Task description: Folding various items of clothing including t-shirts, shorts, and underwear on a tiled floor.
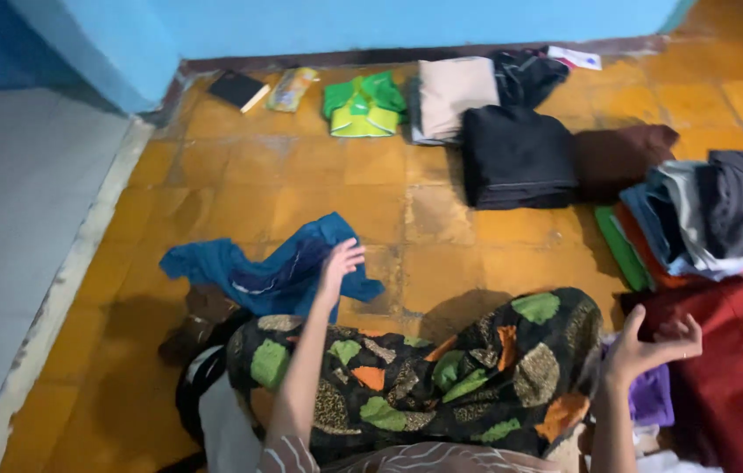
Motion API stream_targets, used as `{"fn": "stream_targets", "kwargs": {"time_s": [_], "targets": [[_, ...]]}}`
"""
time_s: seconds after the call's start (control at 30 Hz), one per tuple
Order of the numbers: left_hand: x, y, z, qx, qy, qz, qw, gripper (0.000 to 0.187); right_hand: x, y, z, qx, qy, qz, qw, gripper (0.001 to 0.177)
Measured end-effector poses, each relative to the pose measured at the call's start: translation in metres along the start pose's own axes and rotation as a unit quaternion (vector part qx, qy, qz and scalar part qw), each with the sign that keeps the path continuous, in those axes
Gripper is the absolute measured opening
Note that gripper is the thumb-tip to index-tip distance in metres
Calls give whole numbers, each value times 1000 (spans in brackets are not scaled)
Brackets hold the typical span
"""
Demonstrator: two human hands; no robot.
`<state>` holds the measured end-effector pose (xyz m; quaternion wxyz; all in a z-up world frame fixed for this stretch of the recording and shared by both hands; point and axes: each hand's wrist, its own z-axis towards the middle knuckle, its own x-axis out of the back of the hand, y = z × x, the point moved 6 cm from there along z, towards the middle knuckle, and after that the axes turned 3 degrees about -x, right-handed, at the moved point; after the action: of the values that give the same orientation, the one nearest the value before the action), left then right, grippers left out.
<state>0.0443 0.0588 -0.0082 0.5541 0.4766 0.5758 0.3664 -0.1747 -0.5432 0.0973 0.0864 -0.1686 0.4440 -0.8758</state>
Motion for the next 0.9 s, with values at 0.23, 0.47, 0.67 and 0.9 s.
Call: {"fn": "stream_targets", "kwargs": {"time_s": [0.23, 0.47, 0.67, 0.9], "targets": [[108, 24, -4, -141, 181, 188, 955, 38, -126, -144, -33, 98, -162, 139, 972, 39], [100, -18, -26, 71, 289, 602, 741, 52, -253, -108, -207, 260, -524, 87, 807, 47], [75, -40, -16, 60, 122, 667, 733, 78, -286, 2, -307, 248, -811, -154, 507, 77], [71, -48, -21, 89, 101, 687, 714, 88, -303, 30, -300, 246, -753, -218, 570, 71]]}}
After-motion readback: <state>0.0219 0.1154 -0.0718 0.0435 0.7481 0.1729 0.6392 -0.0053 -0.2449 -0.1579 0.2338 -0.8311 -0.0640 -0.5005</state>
